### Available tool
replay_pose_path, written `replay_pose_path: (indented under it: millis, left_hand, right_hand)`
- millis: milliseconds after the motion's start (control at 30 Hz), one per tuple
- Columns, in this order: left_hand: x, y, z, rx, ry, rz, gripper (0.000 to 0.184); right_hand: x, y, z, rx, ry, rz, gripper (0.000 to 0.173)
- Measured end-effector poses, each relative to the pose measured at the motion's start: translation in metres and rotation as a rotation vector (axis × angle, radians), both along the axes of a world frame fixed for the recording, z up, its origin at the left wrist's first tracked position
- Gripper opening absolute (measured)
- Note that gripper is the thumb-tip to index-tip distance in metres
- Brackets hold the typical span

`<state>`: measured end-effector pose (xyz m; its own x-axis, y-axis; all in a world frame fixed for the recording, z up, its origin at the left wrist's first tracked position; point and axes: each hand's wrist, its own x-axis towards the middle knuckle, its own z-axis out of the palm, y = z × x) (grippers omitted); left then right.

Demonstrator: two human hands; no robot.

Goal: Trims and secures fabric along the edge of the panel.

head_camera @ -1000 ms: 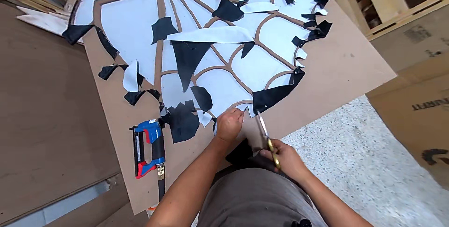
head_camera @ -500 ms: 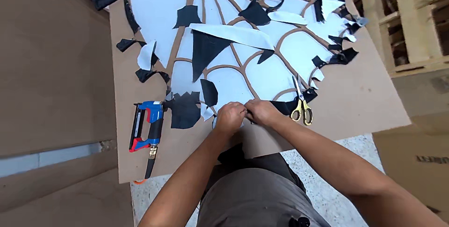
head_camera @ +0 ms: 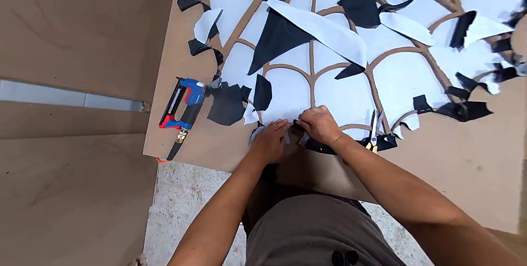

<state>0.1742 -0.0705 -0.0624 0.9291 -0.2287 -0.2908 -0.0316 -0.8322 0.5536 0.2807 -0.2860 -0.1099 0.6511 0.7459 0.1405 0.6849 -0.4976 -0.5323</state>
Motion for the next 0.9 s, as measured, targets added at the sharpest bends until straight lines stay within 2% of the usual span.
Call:
replay_pose_path:
  millis: [133,233,333,400,500,600,700,767,833,900]
  left_hand:
    - [0.014,0.005,0.026,0.022,0.077,0.041,0.038]
    - [0.017,0.052,0.041,0.212,-0.128,0.295,0.038]
    - [0.022,0.132,0.046,0.416,-0.082,0.586,0.06]
    - [0.021,0.171,0.032,0.521,0.008,0.649,0.075]
    - [0.027,0.199,0.024,0.59,0.052,0.685,0.082]
    - [0.037,0.224,0.02,0.587,0.211,0.807,0.09]
    - [0.037,0.24,0.029,0.48,0.289,0.846,0.09]
    - [0.026,0.227,0.049,0.343,0.256,0.917,0.07]
    - [0.003,0.186,0.083,0.182,0.224,0.967,0.047]
    - [-0.03,0.125,0.115,-0.097,0.236,0.966,0.036]
  right_hand:
    - [-0.008,0.0,-0.008,0.068,-0.053,-0.037,0.022]
    - [-0.007,0.0,-0.006,0.042,-0.08,-0.085,0.022]
    - [-0.008,-0.002,-0.008,0.058,-0.096,-0.092,0.022]
    - [-0.009,-0.002,-0.007,0.06,-0.085,-0.09,0.023]
    - [-0.01,-0.001,-0.007,0.078,-0.069,-0.117,0.024]
    - [-0.009,0.0,-0.008,0.081,-0.065,-0.124,0.024]
    - [-0.009,0.001,-0.011,0.081,-0.066,-0.121,0.026]
    - [-0.009,0.0,-0.012,0.088,-0.059,-0.126,0.027]
    - [-0.007,0.0,-0.012,0.091,-0.043,-0.136,0.028]
    - [-0.007,0.0,-0.013,0.103,-0.017,-0.141,0.027]
